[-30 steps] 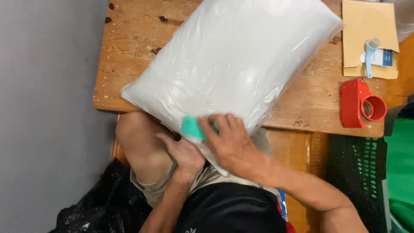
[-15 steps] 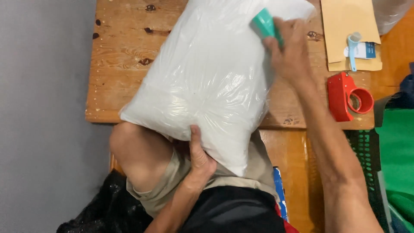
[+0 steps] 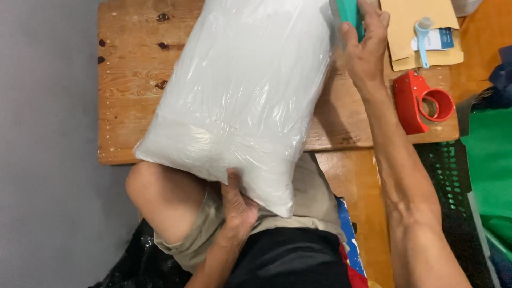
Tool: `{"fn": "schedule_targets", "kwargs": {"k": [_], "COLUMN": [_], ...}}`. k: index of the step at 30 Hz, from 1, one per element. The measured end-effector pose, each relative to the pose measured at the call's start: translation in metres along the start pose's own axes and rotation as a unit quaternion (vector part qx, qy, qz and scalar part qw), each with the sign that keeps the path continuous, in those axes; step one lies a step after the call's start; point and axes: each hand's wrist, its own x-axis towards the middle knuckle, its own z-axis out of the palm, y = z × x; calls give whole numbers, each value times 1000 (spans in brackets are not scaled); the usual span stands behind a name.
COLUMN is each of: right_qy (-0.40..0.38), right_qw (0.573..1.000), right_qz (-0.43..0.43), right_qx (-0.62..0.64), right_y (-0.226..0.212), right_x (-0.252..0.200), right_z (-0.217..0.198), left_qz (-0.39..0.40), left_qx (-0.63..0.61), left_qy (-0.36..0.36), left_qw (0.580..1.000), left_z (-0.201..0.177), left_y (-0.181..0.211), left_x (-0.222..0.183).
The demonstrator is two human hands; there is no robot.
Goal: The person wipes down a plastic-wrapped pillow using a green cleaning block, then places the pillow into a green bag and inserts a product card.
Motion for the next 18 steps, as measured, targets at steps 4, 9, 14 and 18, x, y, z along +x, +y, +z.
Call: {"fn": "schedule_targets", "kwargs": {"k": [4,9,14,18], "right_qy": [-69,-214,-16,71], "right_qw": [995,963,993,979], "right_qz": [30,8,24,154], "right_qx": [57,163,113,111], "right_y": [-63,-154,-37,14], "right_x": [-54,-111,-62,-24], "right_z": [15,-4,-9,3], "left_qz": [-8,-6,-12,-59], "left_qx": [34,51,57,13], "left_qy": [18,19,19,33], "left_qw": [999,999,998,998], "left_z": [15,6,24,29], "left_y": [8,-2,11,15], "left_x": [-6,7,-16,-20]}}
